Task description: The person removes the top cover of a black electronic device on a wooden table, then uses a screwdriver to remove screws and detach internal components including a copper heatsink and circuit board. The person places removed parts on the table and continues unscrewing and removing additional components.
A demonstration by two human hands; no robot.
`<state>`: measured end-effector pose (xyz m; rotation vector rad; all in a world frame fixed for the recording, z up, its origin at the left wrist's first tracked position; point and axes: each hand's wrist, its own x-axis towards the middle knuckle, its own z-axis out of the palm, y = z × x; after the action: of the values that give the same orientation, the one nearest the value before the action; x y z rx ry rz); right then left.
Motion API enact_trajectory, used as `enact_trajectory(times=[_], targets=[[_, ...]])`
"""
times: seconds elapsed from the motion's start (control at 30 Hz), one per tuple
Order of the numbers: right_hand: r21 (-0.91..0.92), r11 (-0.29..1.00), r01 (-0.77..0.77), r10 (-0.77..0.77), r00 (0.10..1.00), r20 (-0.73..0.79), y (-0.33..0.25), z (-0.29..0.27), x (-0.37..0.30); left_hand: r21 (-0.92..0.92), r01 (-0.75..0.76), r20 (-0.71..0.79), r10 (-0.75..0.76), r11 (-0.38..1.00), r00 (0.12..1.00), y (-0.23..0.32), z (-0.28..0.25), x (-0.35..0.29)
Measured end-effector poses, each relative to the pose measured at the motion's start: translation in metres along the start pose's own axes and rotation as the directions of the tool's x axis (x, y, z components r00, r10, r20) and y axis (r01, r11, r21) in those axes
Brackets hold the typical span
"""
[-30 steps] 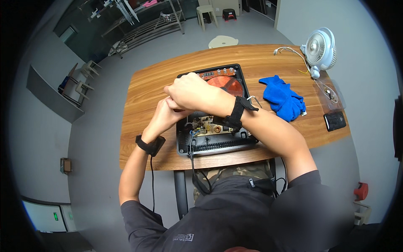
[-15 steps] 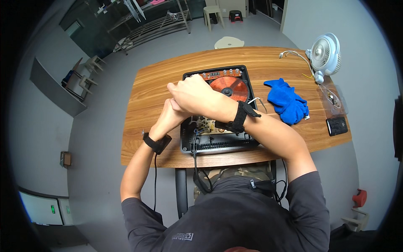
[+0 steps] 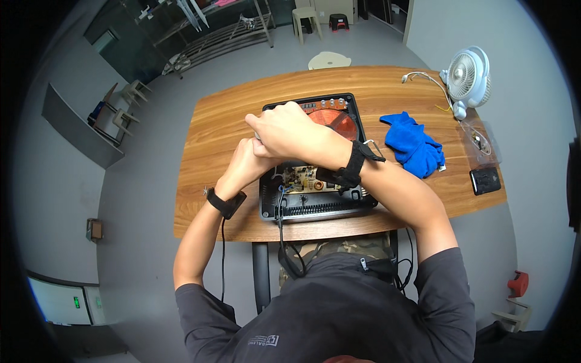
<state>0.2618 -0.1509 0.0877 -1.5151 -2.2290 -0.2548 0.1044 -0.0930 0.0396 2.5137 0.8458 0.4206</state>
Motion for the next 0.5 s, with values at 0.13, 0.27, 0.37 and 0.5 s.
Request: enact_trajectory(times=[0.13, 0.27, 0.37, 0.5], targets=[[0.026, 0.998, 0.055, -0.052, 0.992, -0.119, 0.003, -0.001, -0.009, -0.163, -0.037, -0.01, 0.036, 0.986, 0.999, -0.004, -0.004, -0.001], [0.018, 0.999, -0.033, 0.033, 0.998, 0.047, -0.008, -0.014, -0.005, -0.234, -0.044, 0.017, 0.05, 0.971, 0.999, 0.001, -0.007, -0.007], [-0.049, 0.996, -0.071, 0.077, 0.987, 0.141, -0.009, -0.008, 0.005, -0.175, -0.029, 0.015, 0.032, 0.984, 0.999, 0.007, -0.006, -0.003], [0.061, 0.997, 0.038, -0.036, 0.999, -0.039, -0.007, -0.002, -0.007, -0.033, -0.091, -0.034, 0.09, 0.995, 0.995, -0.002, -0.003, -0.001]])
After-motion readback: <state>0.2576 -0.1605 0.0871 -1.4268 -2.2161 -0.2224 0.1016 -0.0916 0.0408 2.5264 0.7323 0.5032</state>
